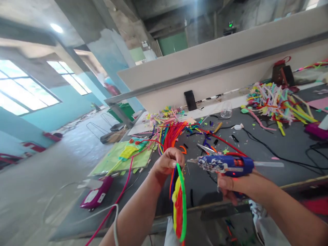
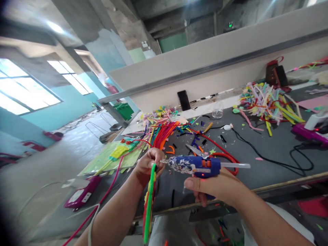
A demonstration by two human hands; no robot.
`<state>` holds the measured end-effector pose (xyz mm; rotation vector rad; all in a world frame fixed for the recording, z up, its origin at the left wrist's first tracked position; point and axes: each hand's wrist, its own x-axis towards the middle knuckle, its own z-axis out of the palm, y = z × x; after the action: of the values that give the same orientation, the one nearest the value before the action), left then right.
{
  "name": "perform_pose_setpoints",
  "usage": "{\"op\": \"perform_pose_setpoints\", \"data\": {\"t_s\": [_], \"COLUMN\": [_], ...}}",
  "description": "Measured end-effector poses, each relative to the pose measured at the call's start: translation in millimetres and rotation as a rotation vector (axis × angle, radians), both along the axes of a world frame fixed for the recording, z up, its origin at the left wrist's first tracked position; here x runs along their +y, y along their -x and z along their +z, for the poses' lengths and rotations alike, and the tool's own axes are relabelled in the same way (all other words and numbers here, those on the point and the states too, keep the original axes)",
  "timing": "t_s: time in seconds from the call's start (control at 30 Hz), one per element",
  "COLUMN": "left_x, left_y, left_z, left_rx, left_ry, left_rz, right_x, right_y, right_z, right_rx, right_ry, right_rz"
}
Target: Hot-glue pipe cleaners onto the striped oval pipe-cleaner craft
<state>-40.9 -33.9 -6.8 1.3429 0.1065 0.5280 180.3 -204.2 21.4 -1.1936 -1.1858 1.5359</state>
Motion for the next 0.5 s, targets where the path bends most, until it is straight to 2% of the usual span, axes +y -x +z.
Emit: {"op": "perform_pose_setpoints", "data": {"t_s": [0.1, 0.2, 0.5], "left_x": [3, 5, 4], "left_y": [0, 1, -1], "left_z": [-1.5, 1.5, 2.7], "left_rx": [-0.076, -0.15, -0.185], "left_ry": [0.043, 0.034, -0.044], "left_rz": [-0.183, -0.267, -0.214], "right_x": [5, 8, 2], "right_y": [7, 11, 18], "right_z": [4.3, 4.1, 5.0], "right_rx": [-0.065, -0.11, -0.046], "right_ry": [0.088, 0.106, 0.116], "right_rz": [0.067, 0.144, 0.223]}}
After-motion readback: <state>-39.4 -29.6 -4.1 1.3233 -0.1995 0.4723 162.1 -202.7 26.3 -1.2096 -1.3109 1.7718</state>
